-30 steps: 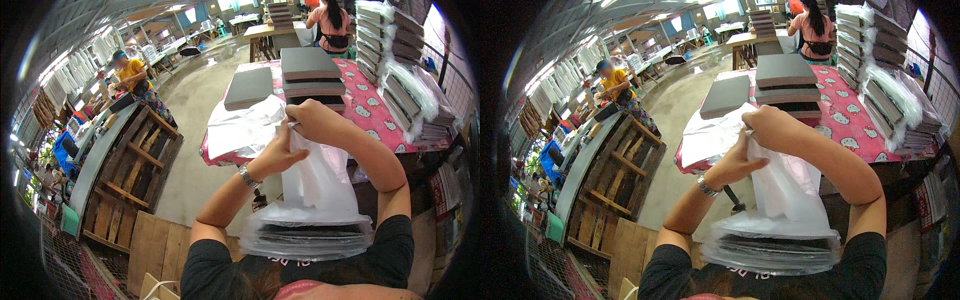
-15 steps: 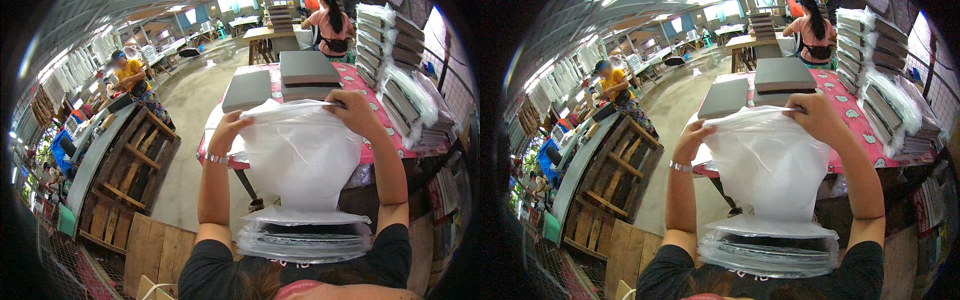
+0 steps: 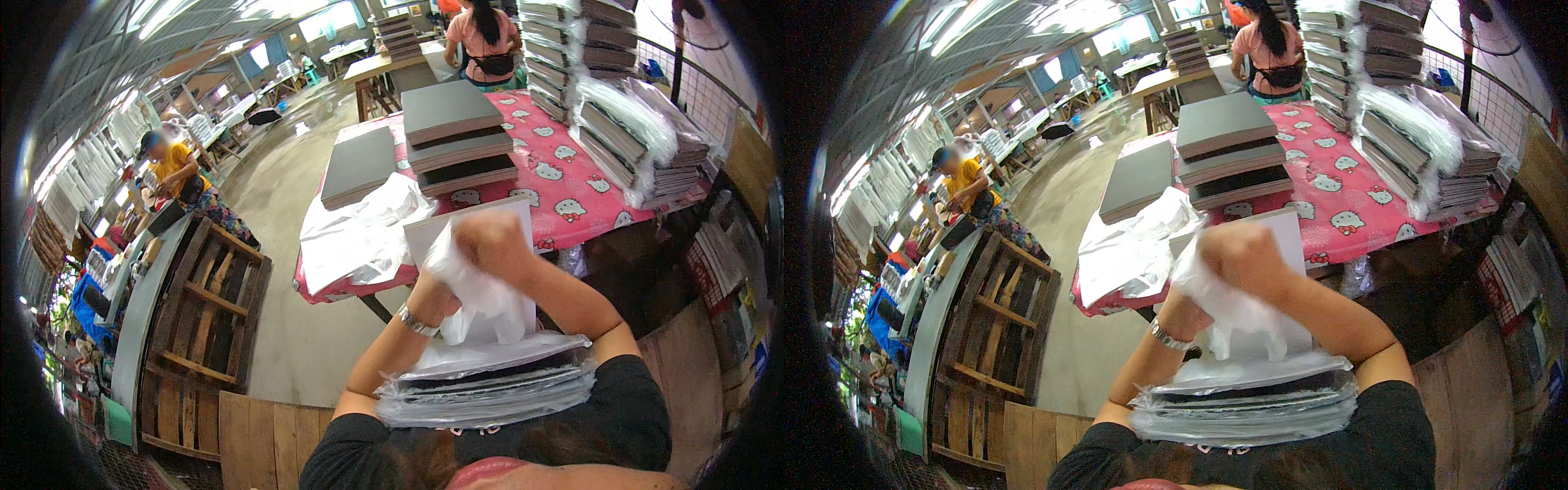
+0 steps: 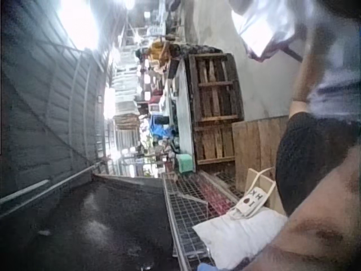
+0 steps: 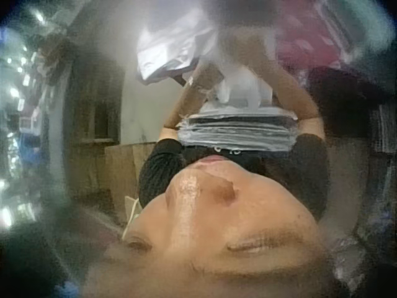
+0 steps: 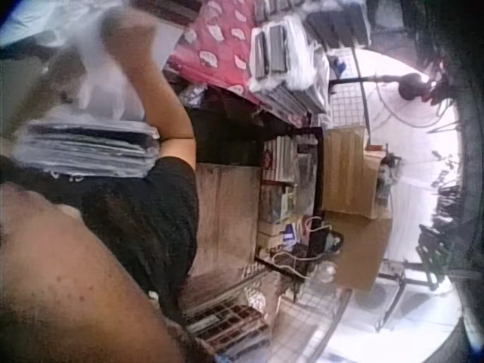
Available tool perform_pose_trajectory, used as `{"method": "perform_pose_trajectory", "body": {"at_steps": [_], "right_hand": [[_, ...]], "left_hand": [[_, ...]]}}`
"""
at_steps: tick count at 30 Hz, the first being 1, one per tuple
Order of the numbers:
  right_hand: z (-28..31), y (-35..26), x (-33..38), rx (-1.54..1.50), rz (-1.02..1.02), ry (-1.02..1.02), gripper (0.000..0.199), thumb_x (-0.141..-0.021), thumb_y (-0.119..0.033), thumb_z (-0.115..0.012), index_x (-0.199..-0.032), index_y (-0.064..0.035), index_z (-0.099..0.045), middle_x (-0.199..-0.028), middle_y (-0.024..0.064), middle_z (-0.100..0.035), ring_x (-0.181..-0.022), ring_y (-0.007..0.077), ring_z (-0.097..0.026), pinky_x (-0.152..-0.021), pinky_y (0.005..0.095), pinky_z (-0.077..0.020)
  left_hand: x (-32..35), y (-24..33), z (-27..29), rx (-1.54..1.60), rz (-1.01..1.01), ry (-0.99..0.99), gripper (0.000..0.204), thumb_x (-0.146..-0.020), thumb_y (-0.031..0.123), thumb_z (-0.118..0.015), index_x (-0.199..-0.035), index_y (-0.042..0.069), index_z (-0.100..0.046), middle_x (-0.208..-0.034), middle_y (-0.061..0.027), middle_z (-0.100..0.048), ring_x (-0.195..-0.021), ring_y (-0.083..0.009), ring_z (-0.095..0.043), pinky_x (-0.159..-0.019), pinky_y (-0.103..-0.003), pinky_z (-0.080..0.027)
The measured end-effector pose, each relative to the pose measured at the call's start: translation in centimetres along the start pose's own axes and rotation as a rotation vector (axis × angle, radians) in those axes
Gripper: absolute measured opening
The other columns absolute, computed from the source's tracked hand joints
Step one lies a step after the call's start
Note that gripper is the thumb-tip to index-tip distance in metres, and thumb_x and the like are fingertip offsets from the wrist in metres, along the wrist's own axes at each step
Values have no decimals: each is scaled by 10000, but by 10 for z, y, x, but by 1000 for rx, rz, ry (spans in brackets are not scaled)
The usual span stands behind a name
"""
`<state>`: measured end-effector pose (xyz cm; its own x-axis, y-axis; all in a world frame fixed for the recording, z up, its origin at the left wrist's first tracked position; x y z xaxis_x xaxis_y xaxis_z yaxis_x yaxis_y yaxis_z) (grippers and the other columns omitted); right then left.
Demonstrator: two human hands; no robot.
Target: The person places dark rectangular panels into clear plastic bags by hand and adds each bagged panel to a stack on the work table.
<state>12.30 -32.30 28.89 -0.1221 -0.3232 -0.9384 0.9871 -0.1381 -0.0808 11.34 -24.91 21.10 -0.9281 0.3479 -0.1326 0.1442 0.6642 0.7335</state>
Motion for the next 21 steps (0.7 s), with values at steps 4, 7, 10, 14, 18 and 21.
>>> {"method": "perform_pose_trajectory", "body": {"at_steps": [4, 7, 10, 14, 18, 21], "right_hand": [[-24, -28, 16, 198, 128, -97, 136, -639, -78, -607, -598, -82, -478, -516, 72, -476, -458, 282, -498, -452, 370, -419], [-30, -48, 25, 0, 205, -78, 157, -728, -139, -622, -641, -87, -501, -560, 75, -503, -519, 263, -535, -502, 379, -434], [5, 55, 30, -93, -330, -51, 238, -774, -128, -636, -615, -53, -475, -546, 19, -484, -495, 231, -505, -498, 333, -427], [45, 69, 28, -25, -573, -232, 256, -760, -226, -705, -821, -23, -563, -791, 128, -616, -699, 271, -604, -620, 355, -466], [26, 20, 6, -102, -248, -283, 317, -766, -188, -703, -1009, -19, -586, -946, 176, -625, -868, 273, -623, -755, 324, -473], [2, 33, 31, -378, -596, -384, 242, -770, -122, -691, -972, -17, -610, -867, 148, -641, -793, 219, -621, -725, 309, -479]], "left_hand": [[-18, -11, 20, 308, 42, -350, 320, -884, 310, -571, -1107, 81, -567, -1016, -35, -606, -882, -142, -613, -759, -281, -512], [-21, -1, 40, 211, 91, -163, 276, -921, 349, -500, -868, 86, -565, -822, -50, -603, -744, -155, -619, -697, -300, -532], [27, 36, 21, -155, -136, 462, 360, -929, 420, -464, -810, 88, -535, -754, -44, -580, -713, -156, -609, -663, -320, -540], [34, 87, 59, -447, -281, 540, 538, -887, 595, -381, -822, 81, -526, -690, -2, -534, -579, -109, -545, -512, -234, -464], [20, 53, 42, -769, -213, 375, 609, -884, 642, -315, -858, 71, -525, -684, 16, -497, -549, -65, -478, -460, -206, -385], [18, 30, 32, -445, -368, 261, 340, -900, 316, -574, -1080, 29, -544, -887, -25, -588, -804, -90, -558, -667, -212, -460]]}}
Point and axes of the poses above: each hand's wrist, its own x-axis away from the middle knuckle, its own z-axis out of the back of the hand, y = z × x, the point moved 6 cm from there along -x, towards the middle knuckle
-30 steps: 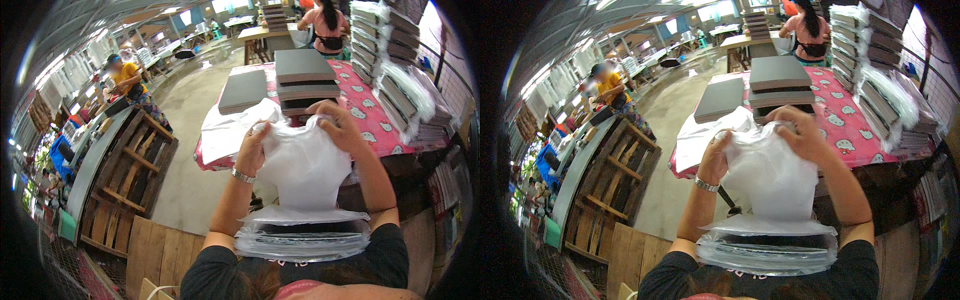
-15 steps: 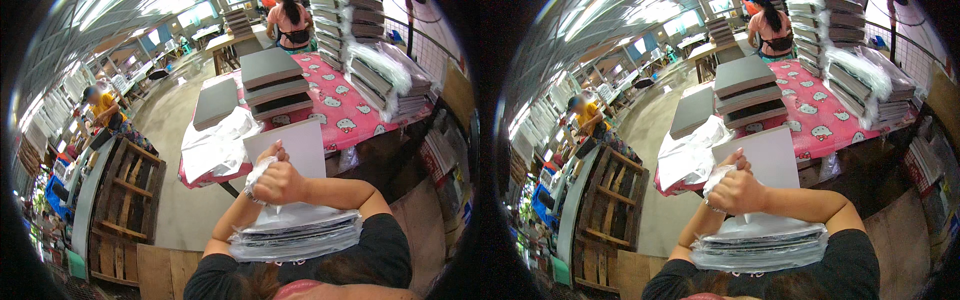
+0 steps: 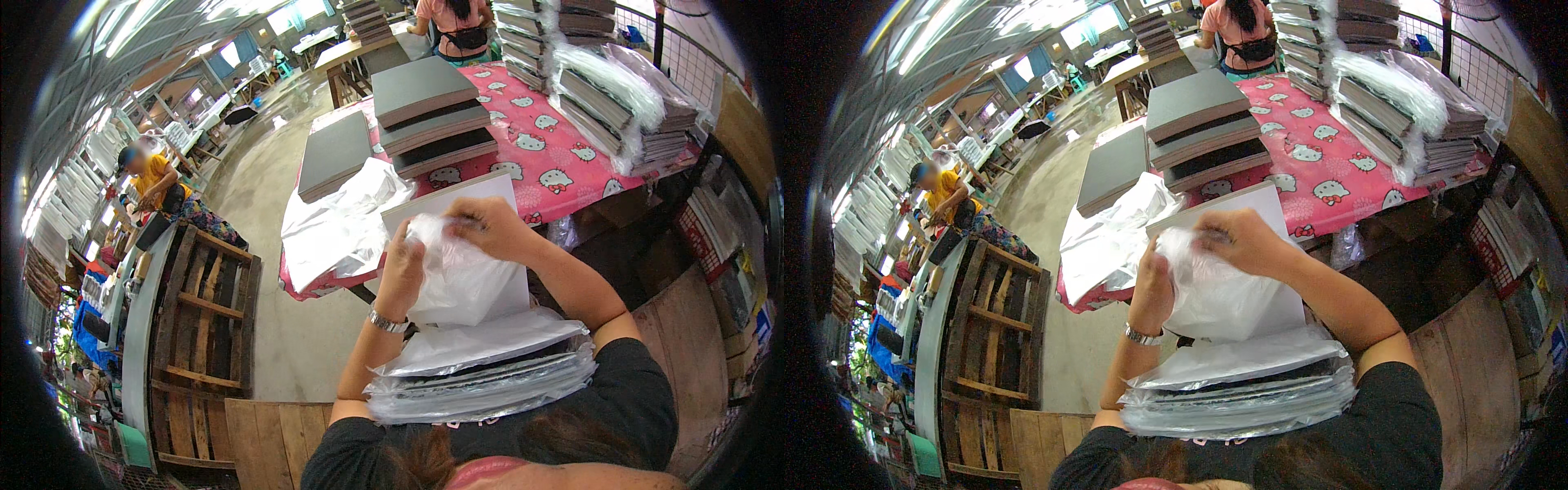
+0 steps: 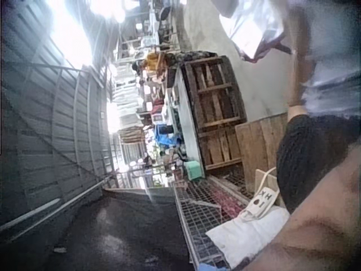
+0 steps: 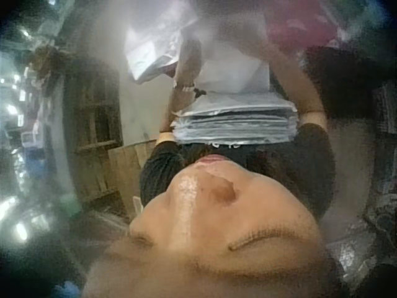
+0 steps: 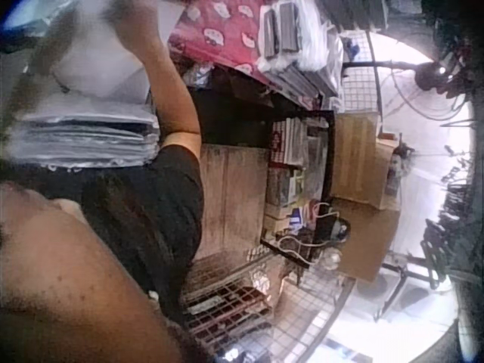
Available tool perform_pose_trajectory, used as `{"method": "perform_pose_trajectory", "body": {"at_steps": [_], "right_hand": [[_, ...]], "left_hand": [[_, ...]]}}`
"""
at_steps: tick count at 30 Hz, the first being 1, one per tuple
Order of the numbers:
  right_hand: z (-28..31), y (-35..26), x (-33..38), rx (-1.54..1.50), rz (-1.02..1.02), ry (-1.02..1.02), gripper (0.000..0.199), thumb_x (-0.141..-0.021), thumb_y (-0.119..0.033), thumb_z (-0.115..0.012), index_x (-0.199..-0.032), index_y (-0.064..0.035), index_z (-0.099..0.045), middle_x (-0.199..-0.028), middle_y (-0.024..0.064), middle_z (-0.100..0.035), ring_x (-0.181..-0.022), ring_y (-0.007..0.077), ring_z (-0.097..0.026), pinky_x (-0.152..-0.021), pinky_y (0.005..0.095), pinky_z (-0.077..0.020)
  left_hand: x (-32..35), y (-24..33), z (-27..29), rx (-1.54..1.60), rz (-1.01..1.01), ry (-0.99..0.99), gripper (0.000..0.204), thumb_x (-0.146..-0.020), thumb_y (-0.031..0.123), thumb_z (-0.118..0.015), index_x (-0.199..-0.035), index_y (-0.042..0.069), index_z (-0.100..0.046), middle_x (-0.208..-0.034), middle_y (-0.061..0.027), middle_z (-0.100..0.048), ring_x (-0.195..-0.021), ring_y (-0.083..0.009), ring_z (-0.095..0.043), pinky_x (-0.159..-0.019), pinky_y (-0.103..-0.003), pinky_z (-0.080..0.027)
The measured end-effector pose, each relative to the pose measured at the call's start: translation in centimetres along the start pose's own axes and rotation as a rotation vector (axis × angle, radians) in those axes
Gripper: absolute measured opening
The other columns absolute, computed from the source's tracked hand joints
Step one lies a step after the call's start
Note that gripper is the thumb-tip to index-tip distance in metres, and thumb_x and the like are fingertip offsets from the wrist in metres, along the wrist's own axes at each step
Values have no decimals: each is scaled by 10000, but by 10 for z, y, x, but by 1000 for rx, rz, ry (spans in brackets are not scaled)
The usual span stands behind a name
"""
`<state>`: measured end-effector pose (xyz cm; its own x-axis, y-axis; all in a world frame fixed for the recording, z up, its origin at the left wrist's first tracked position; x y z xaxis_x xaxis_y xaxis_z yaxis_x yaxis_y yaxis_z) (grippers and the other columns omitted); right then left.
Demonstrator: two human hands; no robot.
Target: The person places dark rectangular panels into clear plastic bags by hand and adds each bagged panel to a stack on the work table.
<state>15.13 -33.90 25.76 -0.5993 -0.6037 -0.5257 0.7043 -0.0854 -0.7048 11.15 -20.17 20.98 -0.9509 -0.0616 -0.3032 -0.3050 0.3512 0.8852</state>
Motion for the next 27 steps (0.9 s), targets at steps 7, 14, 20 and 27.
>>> {"method": "perform_pose_trajectory", "body": {"at_steps": [7, 14, 20, 27], "right_hand": [[-6, 41, 7, -170, -116, 237, 90, -817, -78, -637, -864, -2, -635, -709, 56, -613, -681, 108, -562, -646, 275, -470], [-9, 44, 15, -287, -101, 248, 145, -848, -134, -646, -923, -13, -621, -769, 0, -612, -725, 62, -538, -680, 223, -445], [-6, 58, 16, -393, -279, 305, 131, -832, -128, -663, -799, -6, -627, -686, 3, -592, -642, 56, -466, -577, 228, -408], [-2, 35, 12, -228, -171, 428, 175, -865, -162, -630, -791, -11, -579, -662, -4, -525, -653, 40, -433, -587, 209, -373]], "left_hand": [[1, -18, 20, 42, 263, 121, 295, -769, 61, -693, -1047, 5, -608, -991, -38, -640, -865, -127, -603, -785, -263, -472], [-1, -14, 26, 33, 131, 161, 244, -772, 35, -687, -1006, -3, -628, -960, -61, -659, -806, -130, -628, -724, -263, -495], [-4, -15, 29, 82, 33, 158, 207, -760, -26, -658, -965, 0, -638, -946, -65, -663, -809, -137, -638, -728, -265, -507], [-8, -1, 12, 176, -101, 231, 131, -800, -30, -624, -905, 35, -582, -807, -26, -629, -735, -119, -608, -655, -252, -503]]}}
Point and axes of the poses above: each hand's wrist, its own x-axis away from the middle knuckle, its own z-axis out of the back of the hand, y = z × x, the point moved 6 cm from there along -x, towards the middle knuckle
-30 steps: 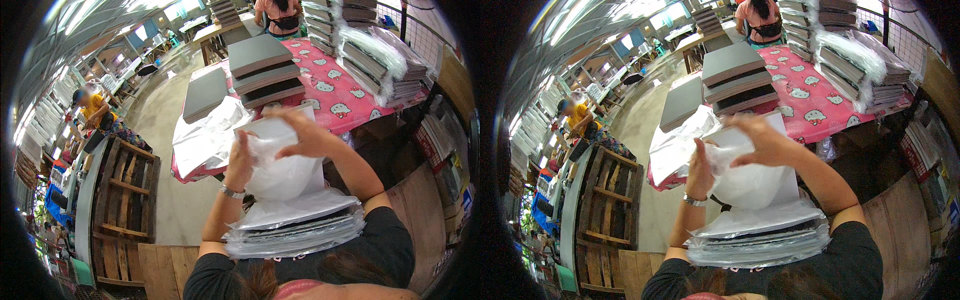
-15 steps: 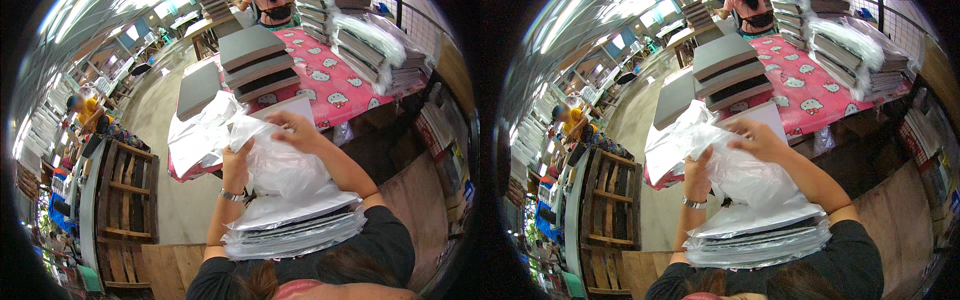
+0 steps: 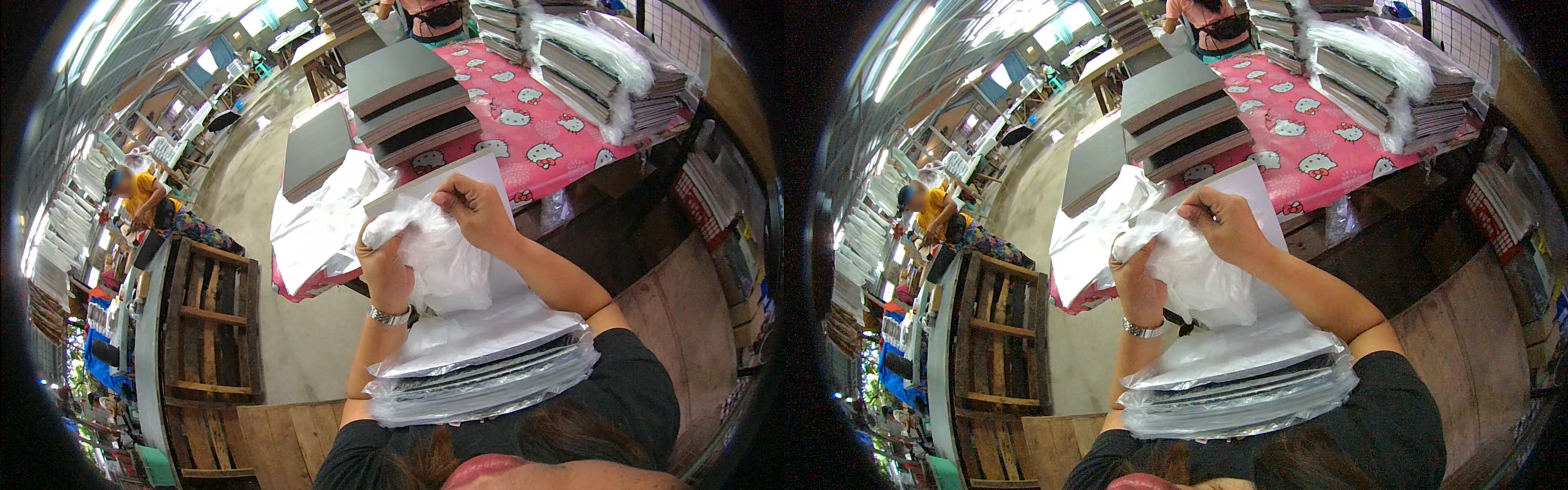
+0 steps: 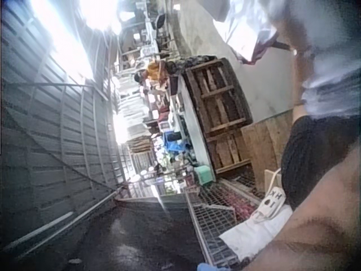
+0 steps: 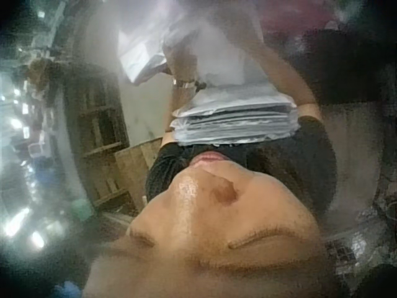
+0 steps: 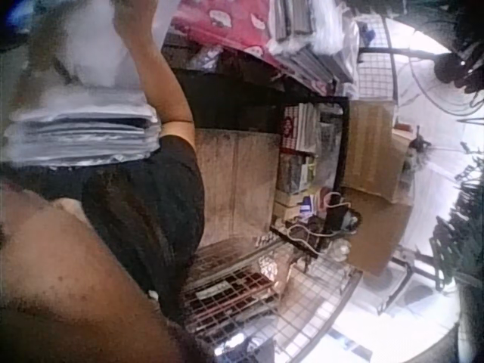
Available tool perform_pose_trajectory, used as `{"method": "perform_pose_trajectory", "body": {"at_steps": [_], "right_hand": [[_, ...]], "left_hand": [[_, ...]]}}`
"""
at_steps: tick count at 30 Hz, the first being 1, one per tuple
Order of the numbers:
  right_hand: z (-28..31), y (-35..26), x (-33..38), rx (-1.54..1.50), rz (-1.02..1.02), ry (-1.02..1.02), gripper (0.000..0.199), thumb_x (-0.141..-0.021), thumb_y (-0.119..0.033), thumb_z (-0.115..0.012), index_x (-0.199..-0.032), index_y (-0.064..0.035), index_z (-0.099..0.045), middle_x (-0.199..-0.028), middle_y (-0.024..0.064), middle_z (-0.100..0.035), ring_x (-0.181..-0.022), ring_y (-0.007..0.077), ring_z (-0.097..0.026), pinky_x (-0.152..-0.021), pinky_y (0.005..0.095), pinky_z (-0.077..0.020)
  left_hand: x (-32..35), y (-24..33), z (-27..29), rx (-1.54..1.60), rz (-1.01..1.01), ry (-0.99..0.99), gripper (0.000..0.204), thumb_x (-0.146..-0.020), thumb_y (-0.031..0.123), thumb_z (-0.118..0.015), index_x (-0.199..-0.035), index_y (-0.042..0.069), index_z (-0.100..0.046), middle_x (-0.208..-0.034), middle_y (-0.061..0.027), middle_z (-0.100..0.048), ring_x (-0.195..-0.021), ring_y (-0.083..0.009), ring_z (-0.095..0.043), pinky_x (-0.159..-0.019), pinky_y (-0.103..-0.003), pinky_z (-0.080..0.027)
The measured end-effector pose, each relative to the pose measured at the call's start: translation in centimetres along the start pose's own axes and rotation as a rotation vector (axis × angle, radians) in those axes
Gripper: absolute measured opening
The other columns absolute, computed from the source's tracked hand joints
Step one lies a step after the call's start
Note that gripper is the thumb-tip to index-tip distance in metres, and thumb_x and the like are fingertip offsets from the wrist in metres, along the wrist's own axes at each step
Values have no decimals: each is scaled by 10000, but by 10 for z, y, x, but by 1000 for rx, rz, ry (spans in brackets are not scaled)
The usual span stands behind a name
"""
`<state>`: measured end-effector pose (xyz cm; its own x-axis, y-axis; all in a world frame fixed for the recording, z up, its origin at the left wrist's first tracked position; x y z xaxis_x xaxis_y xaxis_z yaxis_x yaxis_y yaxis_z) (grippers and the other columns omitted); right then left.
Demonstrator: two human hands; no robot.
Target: The person places dark rectangular panels into clear plastic bags by hand and adds each bagged panel to a stack on the work table.
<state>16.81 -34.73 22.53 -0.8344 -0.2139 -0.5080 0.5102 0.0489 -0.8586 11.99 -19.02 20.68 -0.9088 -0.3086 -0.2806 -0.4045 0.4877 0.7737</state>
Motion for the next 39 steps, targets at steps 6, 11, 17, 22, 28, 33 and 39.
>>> {"method": "perform_pose_trajectory", "body": {"at_steps": [6, 11, 17, 22, 28, 33, 39], "right_hand": [[5, -7, -3, 53, -24, -134, 189, -870, -154, -620, -767, -9, -554, -683, -13, -530, -649, 32, -447, -558, 205, -371], [28, 24, -3, -115, -110, -167, 234, -860, -209, -635, -816, 11, -568, -662, 47, -546, -639, 68, -472, -594, 238, -408], [16, -9, 2, 64, 122, -179, 211, -864, -211, -628, -882, -4, -596, -725, 1, -560, -681, 97, -506, -648, 240, -425], [12, 15, 2, -38, -142, -315, 188, -851, -196, -633, -848, -8, -627, -736, 69, -588, -677, 111, -517, -623, 282, -434], [26, -9, -23, 118, 238, -115, 156, -848, -148, -622, -903, -2, -625, -829, 93, -619, -753, 160, -584, -681, 268, -453], [-4, -19, -13, -22, 117, -438, 256, -829, -216, -649, -994, -25, -612, -1028, 115, -611, -911, 211, -583, -804, 337, -456], [9, -26, 0, -154, 245, -307, 153, -783, -66, -664, -897, 23, -614, -796, 104, -627, -723, 157, -558, -718, 272, -440]], "left_hand": [[3, -12, -11, 56, 194, 114, 338, -876, 337, -604, -956, 17, -532, -879, -59, -600, -792, -141, -598, -690, -279, -516], [3, 10, -26, -66, 122, -187, 320, -794, 172, -699, -1012, -26, -574, -1008, -125, -623, -882, -206, -619, -777, -310, -512], [5, 19, 0, -183, -34, -42, 375, -741, -44, -688, -1053, 28, -493, -979, -81, -598, -890, -172, -593, -781, -290, -504], [12, 27, -10, -358, -131, -42, 364, -737, -78, -676, -987, 46, -443, -945, -72, -586, -858, -165, -592, -746, -293, -508], [9, 20, 1, -231, -208, 9, 341, -755, -68, -661, -1006, 49, -462, -899, -35, -561, -765, -113, -540, -648, -233, -462], [20, 21, -9, -373, -196, -49, 433, -754, -47, -659, -1126, 39, -455, -979, -82, -577, -848, -160, -557, -729, -271, -489], [13, 12, -10, -348, -2, -158, 499, -741, -61, -660, -1194, 10, -464, -1032, -122, -590, -905, -202, -589, -769, -299, -511]]}}
Point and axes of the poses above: each hand's wrist, its own x-axis away from the middle knuckle, its own z-axis out of the back of the hand, y = z × x, the point moved 6 cm from there along -x, towards the middle knuckle
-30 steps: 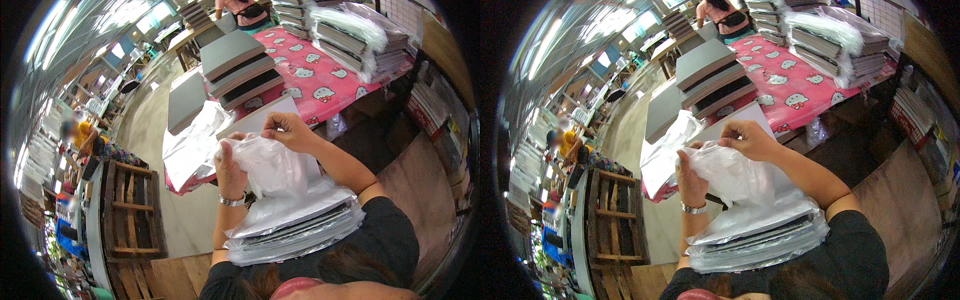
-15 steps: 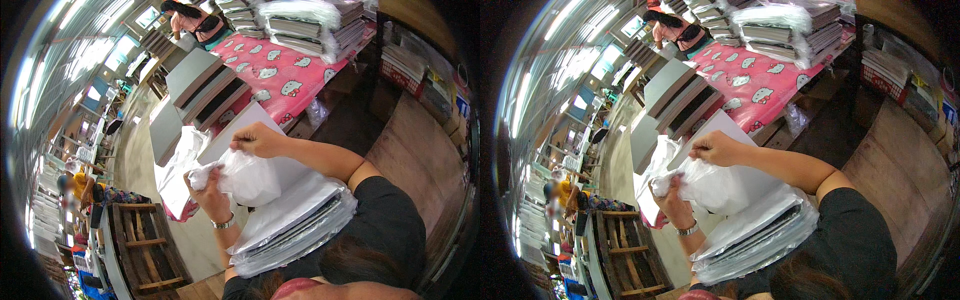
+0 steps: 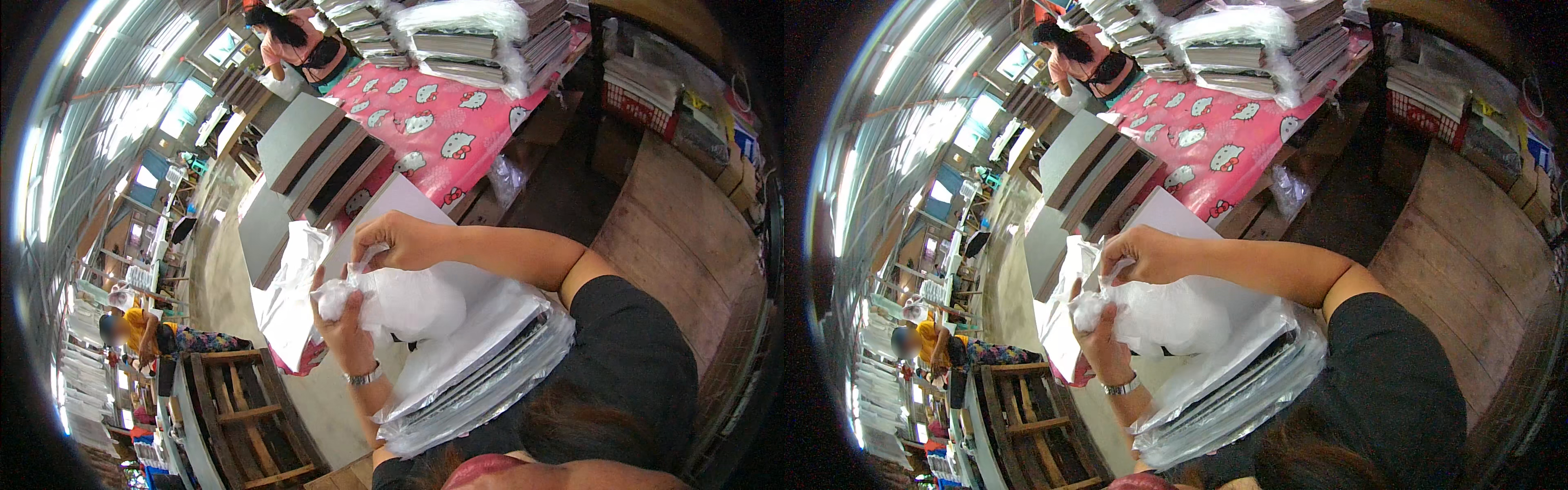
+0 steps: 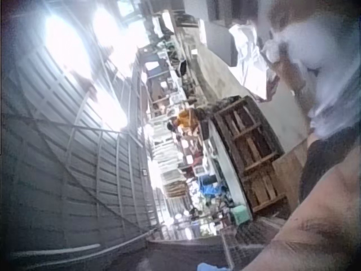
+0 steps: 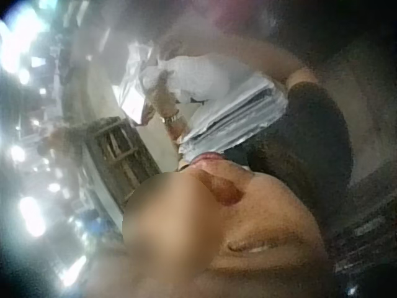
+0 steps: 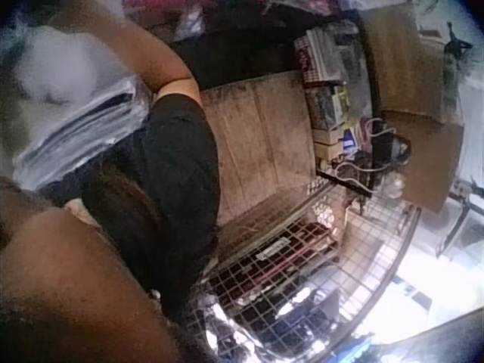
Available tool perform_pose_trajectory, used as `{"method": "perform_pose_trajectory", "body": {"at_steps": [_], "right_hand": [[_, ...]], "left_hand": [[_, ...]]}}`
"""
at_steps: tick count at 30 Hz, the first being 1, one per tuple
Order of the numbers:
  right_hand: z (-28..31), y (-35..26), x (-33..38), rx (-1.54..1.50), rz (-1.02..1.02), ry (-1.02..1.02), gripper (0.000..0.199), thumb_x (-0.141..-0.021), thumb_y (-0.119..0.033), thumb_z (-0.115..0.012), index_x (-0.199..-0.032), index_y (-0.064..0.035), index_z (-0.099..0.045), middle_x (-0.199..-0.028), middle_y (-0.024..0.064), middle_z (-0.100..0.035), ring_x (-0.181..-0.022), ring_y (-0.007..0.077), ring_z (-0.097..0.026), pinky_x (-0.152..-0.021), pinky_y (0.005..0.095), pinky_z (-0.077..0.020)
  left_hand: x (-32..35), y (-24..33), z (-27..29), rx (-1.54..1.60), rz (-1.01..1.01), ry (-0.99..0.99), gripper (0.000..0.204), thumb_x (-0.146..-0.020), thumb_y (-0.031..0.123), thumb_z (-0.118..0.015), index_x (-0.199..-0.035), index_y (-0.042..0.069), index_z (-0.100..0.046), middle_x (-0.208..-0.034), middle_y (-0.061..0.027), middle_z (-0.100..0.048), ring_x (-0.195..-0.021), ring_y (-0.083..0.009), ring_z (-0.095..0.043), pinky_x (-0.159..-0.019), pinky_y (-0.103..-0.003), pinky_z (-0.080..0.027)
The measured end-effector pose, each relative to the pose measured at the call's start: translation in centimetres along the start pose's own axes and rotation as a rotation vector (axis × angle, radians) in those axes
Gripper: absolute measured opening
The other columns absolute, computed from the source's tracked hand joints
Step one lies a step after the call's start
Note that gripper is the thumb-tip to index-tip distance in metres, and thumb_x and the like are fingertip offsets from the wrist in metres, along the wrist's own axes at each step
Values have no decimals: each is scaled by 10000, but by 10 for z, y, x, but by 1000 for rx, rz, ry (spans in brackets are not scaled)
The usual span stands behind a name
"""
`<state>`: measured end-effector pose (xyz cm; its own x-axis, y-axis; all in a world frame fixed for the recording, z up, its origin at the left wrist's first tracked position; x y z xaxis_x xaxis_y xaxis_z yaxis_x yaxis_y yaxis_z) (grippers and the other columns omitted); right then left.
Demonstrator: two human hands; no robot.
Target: The person places dark rectangular panels into clear plastic bags by hand and adds each bagged panel to a stack on the work table.
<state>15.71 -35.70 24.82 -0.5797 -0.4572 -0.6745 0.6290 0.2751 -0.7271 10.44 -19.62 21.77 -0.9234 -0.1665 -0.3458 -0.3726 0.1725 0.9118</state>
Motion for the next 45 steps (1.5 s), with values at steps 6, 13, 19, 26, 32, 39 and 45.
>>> {"method": "perform_pose_trajectory", "body": {"at_steps": [6, 13, 19, 26, 32, 39, 45], "right_hand": [[6, 8, -2, 269, -399, -4, 79, -787, -63, -681, -823, -1, -649, -867, 87, -629, -796, 126, -586, -712, 272, -461], [-12, 7, -17, -214, -152, 199, 110, -848, -120, -637, -795, -25, -615, -665, -11, -545, -588, 85, -506, -538, 258, -416], [-48, 29, 40, -197, -531, -376, 276, -911, -272, -564, -817, -18, -618, -641, 4, -512, -591, 86, -500, -579, 257, -432], [-30, 5, 15, -20, -195, -108, 154, -844, -118, -625, -921, 9, -663, -848, 108, -664, -839, 165, -611, -775, 295, -463], [-35, 27, 3, -276, -469, -10, 173, -896, -196, -585, -864, -28, -609, -726, -27, -569, -708, 86, -537, -666, 246, -448], [-22, 17, 54, -584, -249, -516, 163, -886, -215, -591, -915, -55, -612, -775, 30, -618, -740, 141, -614, -730, 335, -496], [-34, 32, 88, -341, -712, -861, 143, -873, -176, -605, -917, -42, -631, -827, 43, -641, -782, 138, -612, -700, 285, -487]], "left_hand": [[0, -7, 14, 82, -55, 189, 460, -731, -25, -702, -1148, 4, -508, -992, -77, -588, -855, -174, -592, -727, -292, -513], [8, -14, 2, 191, 116, 94, 410, -793, 146, -699, -1132, -1, -522, -1070, -100, -593, -926, -221, -600, -793, -345, -511], [31, -12, 43, 332, 213, 48, 306, -854, 226, -628, -1066, 27, -535, -956, -81, -621, -864, -195, -617, -742, -330, -525], [33, 5, 27, 77, 73, 95, 367, -794, 116, -678, -1106, 17, -513, -856, -59, -580, -687, -163, -570, -624, -293, -494], [65, -24, 40, -3, 405, 201, 322, -840, 155, -647, -1110, 31, -525, -981, -76, -593, -857, -163, -565, -736, -295, -461], [74, -21, 92, -87, 531, -362, 436, -864, 379, -537, -1085, 4, -540, -1041, -131, -591, -934, -243, -568, -833, -420, -458], [75, -14, 124, 171, 380, -301, 429, -811, 308, -623, -1101, 2, -544, -1075, -137, -588, -943, -234, -576, -821, -393, -472]]}}
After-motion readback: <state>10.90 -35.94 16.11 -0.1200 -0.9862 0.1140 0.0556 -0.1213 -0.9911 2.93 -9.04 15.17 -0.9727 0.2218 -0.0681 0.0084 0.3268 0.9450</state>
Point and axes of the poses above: each hand's wrist, its own x-axis away from the middle knuckle, its own z-axis out of the back of the hand, y = z × x, the point moved 6 cm from there along -x, towards the middle knuckle
